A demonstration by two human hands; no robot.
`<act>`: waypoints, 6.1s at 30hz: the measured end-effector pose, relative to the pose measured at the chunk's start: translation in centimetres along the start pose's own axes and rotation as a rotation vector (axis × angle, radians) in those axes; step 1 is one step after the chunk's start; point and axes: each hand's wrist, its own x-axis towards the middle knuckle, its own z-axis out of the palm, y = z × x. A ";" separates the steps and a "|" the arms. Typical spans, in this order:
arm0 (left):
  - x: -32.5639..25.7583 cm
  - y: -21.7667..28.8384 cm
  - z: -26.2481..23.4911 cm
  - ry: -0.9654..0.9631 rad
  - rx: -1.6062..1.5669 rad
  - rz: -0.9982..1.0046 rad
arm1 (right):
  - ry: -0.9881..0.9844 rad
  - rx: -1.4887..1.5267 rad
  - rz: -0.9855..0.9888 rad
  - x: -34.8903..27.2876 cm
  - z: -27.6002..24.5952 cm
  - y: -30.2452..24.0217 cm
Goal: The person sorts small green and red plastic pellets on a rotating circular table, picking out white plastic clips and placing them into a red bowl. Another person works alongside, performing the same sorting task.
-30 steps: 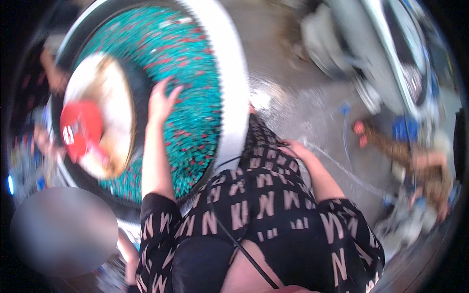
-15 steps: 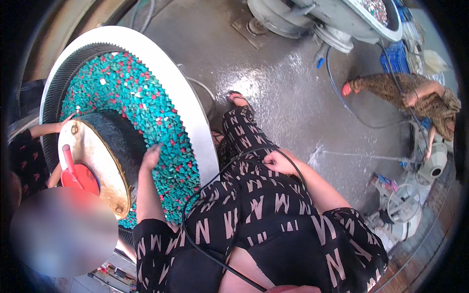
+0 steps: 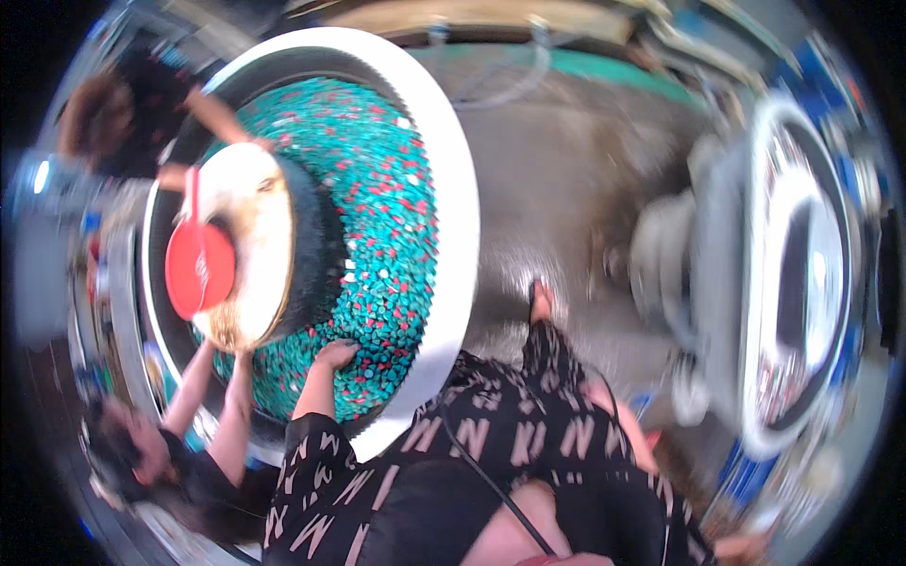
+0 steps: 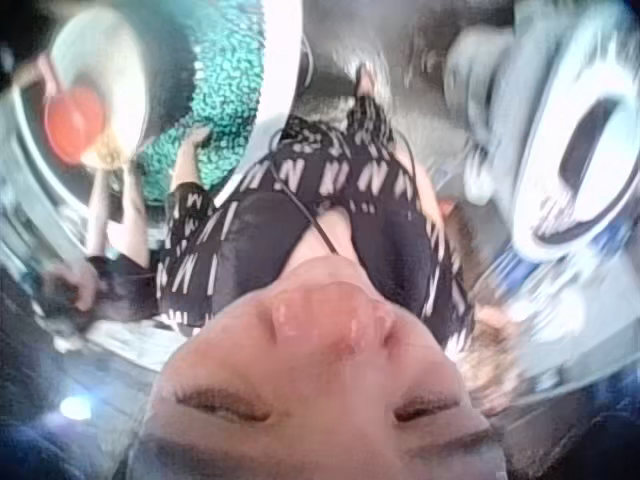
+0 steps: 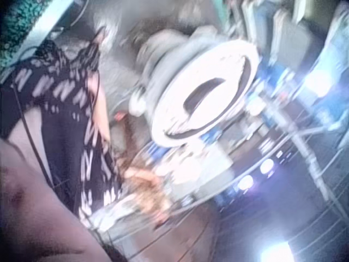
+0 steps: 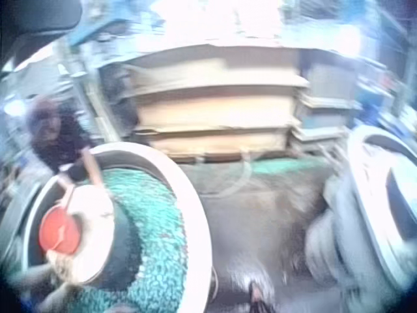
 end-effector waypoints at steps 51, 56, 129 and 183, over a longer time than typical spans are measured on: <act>21.8 25.8 -39.4 0.784 -1.070 -0.381 | -0.285 -1.180 -0.321 58.7 -32.4 -70.9; 19.1 26.7 -38.2 0.311 -1.075 -0.090 | -0.188 -1.007 -0.013 60.0 -43.4 -66.5; -2.0 29.0 -29.9 1.239 -1.393 -0.380 | -0.243 -0.795 0.074 62.5 -38.4 -60.4; 3.1 29.2 -29.6 0.176 -1.138 0.026 | -0.304 -1.979 -0.942 62.1 17.1 -76.8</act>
